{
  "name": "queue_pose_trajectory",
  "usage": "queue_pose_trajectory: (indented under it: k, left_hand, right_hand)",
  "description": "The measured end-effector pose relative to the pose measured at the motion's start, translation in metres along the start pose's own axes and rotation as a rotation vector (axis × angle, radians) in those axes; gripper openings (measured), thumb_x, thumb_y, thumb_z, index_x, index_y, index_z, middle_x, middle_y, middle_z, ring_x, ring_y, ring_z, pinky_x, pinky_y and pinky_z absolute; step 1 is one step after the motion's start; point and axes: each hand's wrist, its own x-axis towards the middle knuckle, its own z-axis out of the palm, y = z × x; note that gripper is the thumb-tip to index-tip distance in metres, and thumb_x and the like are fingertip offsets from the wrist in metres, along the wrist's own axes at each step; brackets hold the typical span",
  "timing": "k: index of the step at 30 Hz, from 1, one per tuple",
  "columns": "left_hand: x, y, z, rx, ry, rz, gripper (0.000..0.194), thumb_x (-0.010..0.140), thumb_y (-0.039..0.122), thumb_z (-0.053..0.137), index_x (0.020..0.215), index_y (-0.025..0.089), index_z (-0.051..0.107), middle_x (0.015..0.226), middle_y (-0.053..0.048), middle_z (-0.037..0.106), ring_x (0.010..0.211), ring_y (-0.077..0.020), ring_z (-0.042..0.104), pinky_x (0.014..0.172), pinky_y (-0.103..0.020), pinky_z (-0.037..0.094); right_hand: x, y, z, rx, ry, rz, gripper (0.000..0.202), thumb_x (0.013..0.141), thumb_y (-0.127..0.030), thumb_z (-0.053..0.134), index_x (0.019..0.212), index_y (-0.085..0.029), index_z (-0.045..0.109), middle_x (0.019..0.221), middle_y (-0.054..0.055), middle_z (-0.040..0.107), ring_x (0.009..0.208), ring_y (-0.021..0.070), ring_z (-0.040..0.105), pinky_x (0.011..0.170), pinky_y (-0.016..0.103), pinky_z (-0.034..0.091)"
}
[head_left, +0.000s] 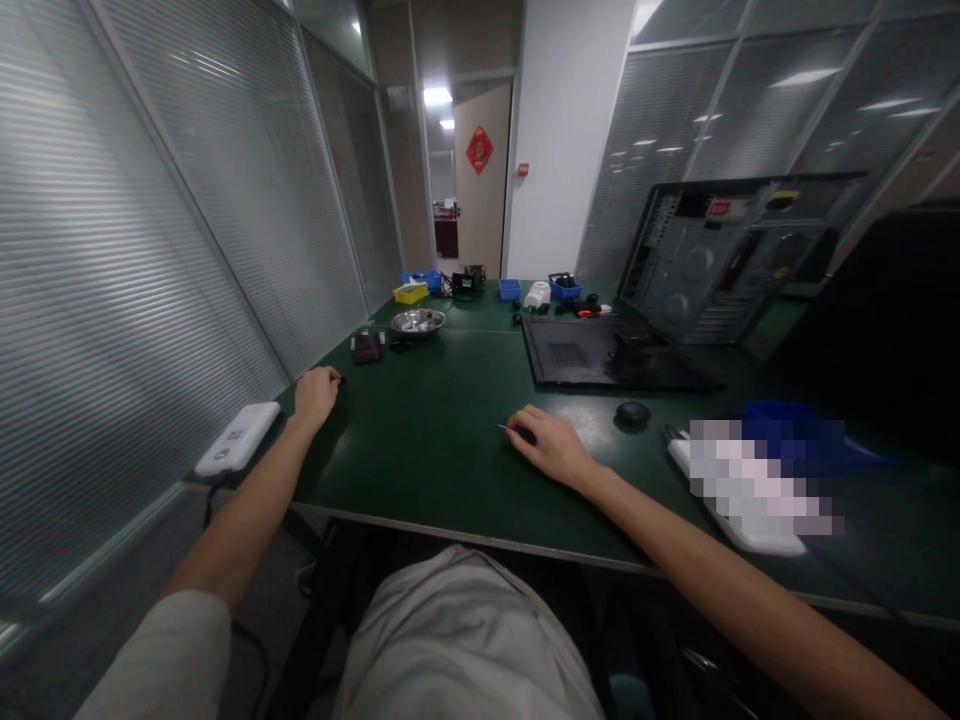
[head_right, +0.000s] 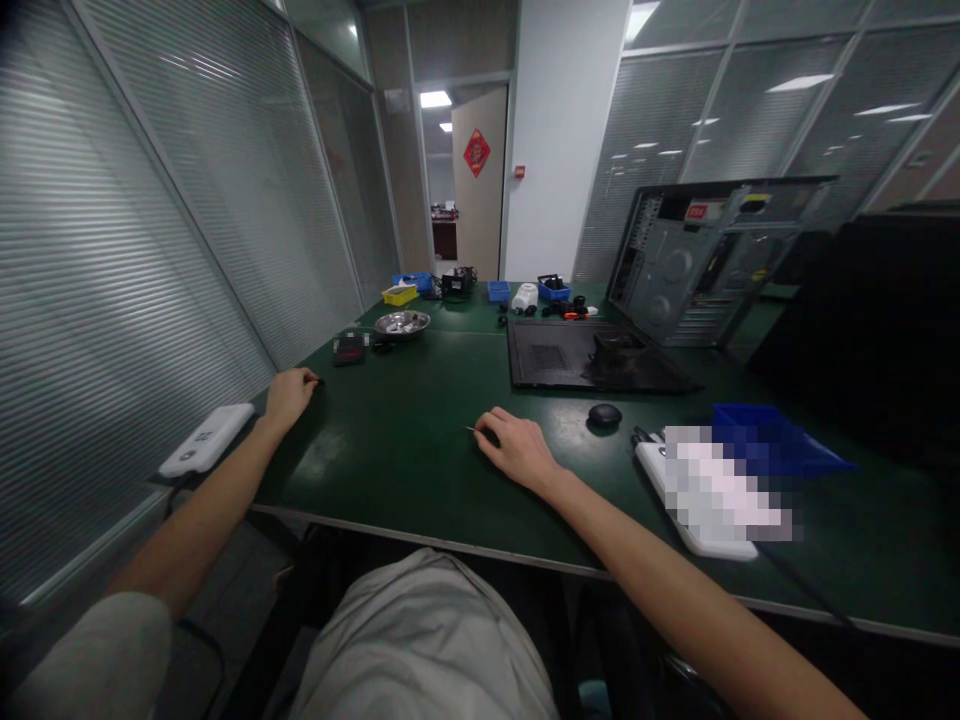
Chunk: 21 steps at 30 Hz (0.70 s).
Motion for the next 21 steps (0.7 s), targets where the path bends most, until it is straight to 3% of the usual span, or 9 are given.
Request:
queue_pose_trajectory:
  k: [2, 4, 10, 13, 16, 21]
  left_hand:
    - [-0.002, 0.016, 0.000, -0.103, -0.045, 0.064, 0.023, 0.091, 0.029, 0.059, 0.102, 0.019, 0.077, 0.109, -0.010, 0.075, 0.102, -0.0266, 0.067, 0.093, -0.037, 0.050]
    - [-0.009, 0.046, 0.000, -0.247, -0.129, 0.200, 0.021, 0.090, 0.032, 0.064, 0.100, 0.022, 0.078, 0.107, -0.006, 0.076, 0.101, -0.0244, 0.068, 0.093, -0.035, 0.050]
    - [-0.067, 0.178, 0.008, -0.661, -0.400, 0.655, 0.019, 0.090, 0.037, 0.069, 0.096, 0.022, 0.078, 0.101, -0.005, 0.075, 0.091, -0.0189, 0.068, 0.084, -0.031, 0.051]
    - [-0.094, 0.224, 0.012, -0.746, -0.464, 0.765, 0.020, 0.089, 0.035, 0.071, 0.099, 0.019, 0.076, 0.096, -0.005, 0.073, 0.082, -0.0163, 0.065, 0.076, -0.028, 0.049]
    - [-0.106, 0.238, 0.015, -0.789, -0.459, 0.774, 0.026, 0.089, 0.034, 0.072, 0.109, 0.018, 0.073, 0.097, -0.006, 0.071, 0.083, -0.0160, 0.063, 0.074, -0.027, 0.048]
    - [-0.109, 0.228, 0.016, -0.798, -0.439, 0.781, 0.031, 0.092, 0.034, 0.069, 0.119, 0.019, 0.072, 0.096, -0.006, 0.068, 0.080, -0.0149, 0.060, 0.071, -0.026, 0.047]
  right_hand:
    - [0.001, 0.001, 0.000, -0.005, -0.009, 0.002, 0.016, 0.102, -0.035, 0.054, 0.104, -0.025, 0.065, 0.100, 0.002, 0.065, 0.080, 0.0153, 0.061, 0.066, 0.026, 0.038]
    - [0.004, 0.001, 0.000, -0.005, -0.022, 0.002, 0.016, 0.102, -0.035, 0.054, 0.103, -0.025, 0.066, 0.100, 0.002, 0.065, 0.081, 0.0156, 0.061, 0.066, 0.026, 0.037]
    - [0.010, -0.002, 0.002, 0.075, -0.016, -0.007, 0.012, 0.099, -0.031, 0.057, 0.100, -0.024, 0.067, 0.097, 0.002, 0.065, 0.081, 0.0155, 0.061, 0.070, 0.027, 0.041]
    - [0.008, -0.002, 0.003, 0.105, 0.000, -0.009, 0.011, 0.099, -0.030, 0.057, 0.098, -0.023, 0.066, 0.095, 0.002, 0.066, 0.081, 0.0158, 0.061, 0.073, 0.027, 0.042]
    - [0.003, 0.000, 0.002, 0.116, -0.001, -0.002, 0.010, 0.098, -0.029, 0.058, 0.098, -0.024, 0.066, 0.093, 0.002, 0.066, 0.080, 0.0160, 0.061, 0.073, 0.027, 0.042]
    - [-0.001, 0.003, 0.001, 0.100, -0.009, 0.001, 0.008, 0.095, -0.027, 0.060, 0.096, -0.024, 0.067, 0.090, 0.001, 0.066, 0.079, 0.0163, 0.061, 0.072, 0.027, 0.041]
